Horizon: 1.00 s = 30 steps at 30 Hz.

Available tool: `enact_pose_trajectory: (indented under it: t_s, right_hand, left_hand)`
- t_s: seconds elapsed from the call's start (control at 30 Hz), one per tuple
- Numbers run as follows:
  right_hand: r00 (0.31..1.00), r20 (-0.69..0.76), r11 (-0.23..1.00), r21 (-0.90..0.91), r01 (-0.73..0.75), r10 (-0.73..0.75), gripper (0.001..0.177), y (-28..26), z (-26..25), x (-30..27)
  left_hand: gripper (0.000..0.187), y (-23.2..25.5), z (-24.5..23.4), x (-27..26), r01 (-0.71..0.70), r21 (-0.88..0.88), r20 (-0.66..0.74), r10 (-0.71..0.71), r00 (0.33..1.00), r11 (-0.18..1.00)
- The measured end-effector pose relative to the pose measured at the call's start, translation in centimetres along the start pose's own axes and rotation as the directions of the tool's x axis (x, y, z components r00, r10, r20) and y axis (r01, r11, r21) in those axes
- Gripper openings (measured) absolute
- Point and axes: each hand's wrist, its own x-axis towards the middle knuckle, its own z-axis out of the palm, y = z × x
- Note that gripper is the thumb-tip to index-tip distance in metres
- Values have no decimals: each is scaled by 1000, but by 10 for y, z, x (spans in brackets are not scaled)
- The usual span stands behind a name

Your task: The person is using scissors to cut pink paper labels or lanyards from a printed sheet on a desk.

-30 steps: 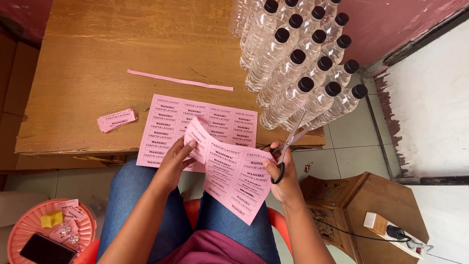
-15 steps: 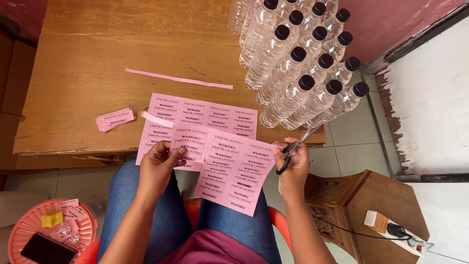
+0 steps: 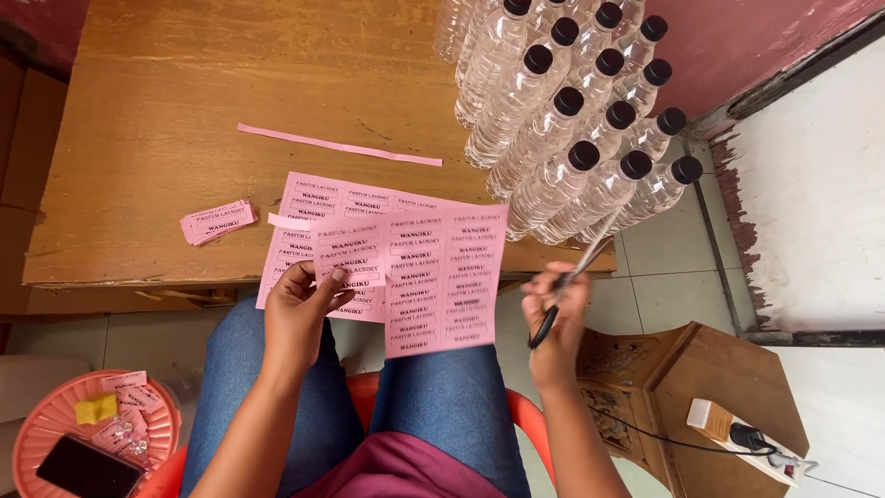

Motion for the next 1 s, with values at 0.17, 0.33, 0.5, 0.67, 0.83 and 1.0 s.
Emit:
enact_pose_trajectory:
  t_s: [0.17,0.33,0.5,0.67,0.83,1.0]
  right_hand:
    - [563,647,849,-291,-440,514,32,-29,23,-14]
    - [183,730,706,-514,-487,658,24,-28,45,-32]
    - [248,751,717,-394,-575,612,28,-21,49,-34]
    - [368,748,761,-273,-589,553,35,2,47,-42]
    - [453,742,788,-161,-594,494,37,3,49,-43]
    - [492,735,820,-150,-552,466,36,6,48,-42]
  left_hand:
    - [12,-12,-2,2,49,-90,-31,-52,998,995]
    - [9,-22,0,-1,99,-185,-33,-106,994,978]
    - [11,-22,3,-6,128,-203,-26,-136,990,971]
    - [11,-25,9,-17,141,-177,5,-143,990,974]
    - [16,-13,17,-31,164,-154,-8,-167,986,974]
    - [16,5,22,-38,144,-56,33,-143,989,988]
